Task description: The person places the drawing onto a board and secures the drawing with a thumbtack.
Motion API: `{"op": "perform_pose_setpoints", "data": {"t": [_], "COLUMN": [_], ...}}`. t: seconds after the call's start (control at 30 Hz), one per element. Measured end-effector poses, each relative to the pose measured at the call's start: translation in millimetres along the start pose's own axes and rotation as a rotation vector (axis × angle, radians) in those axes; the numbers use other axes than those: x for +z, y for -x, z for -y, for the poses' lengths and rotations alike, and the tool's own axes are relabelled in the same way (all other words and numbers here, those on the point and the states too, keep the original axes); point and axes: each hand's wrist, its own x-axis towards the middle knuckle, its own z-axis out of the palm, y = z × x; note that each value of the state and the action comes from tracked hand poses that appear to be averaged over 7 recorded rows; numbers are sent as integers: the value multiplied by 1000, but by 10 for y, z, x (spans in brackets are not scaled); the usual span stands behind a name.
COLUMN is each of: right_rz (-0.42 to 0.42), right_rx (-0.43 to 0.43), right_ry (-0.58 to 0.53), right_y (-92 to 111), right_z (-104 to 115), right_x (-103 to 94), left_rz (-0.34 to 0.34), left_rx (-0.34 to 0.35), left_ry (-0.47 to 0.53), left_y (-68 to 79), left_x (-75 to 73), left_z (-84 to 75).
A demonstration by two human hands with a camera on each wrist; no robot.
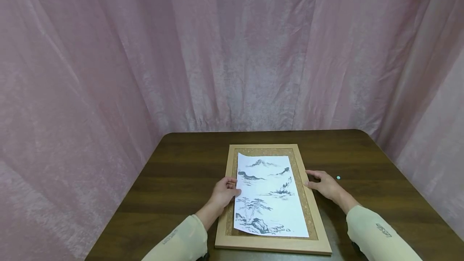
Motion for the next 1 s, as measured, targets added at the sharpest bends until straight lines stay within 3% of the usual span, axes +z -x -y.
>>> {"op": "perform_pose_setpoints", "data": {"t": [0.27, 0.47, 0.57, 0.73, 0.83, 1.0], "right_rz": [-5, -4, -6, -5, -3, -2], "right_rx": [12, 16, 14, 18, 25, 25], "right_ry": [5, 0, 4, 5, 3, 9], "right_y": [-4, 2, 7, 13, 12, 13], "right_z": [13, 18, 18, 27, 35, 51], "right_x": [2, 8, 8, 7, 2, -1], "left_rz": [40, 20, 11, 33, 69, 140], "left_rx": [24, 31, 82, 181, 202, 209], "left_ry": [-70, -135, -208, -409, -524, -606], "left_y": [18, 17, 2, -69, -127, -214], "left_x": [3, -37, -92, -194, -239, -283], "left_z": [8, -13, -51, -117, -152, -196]}}
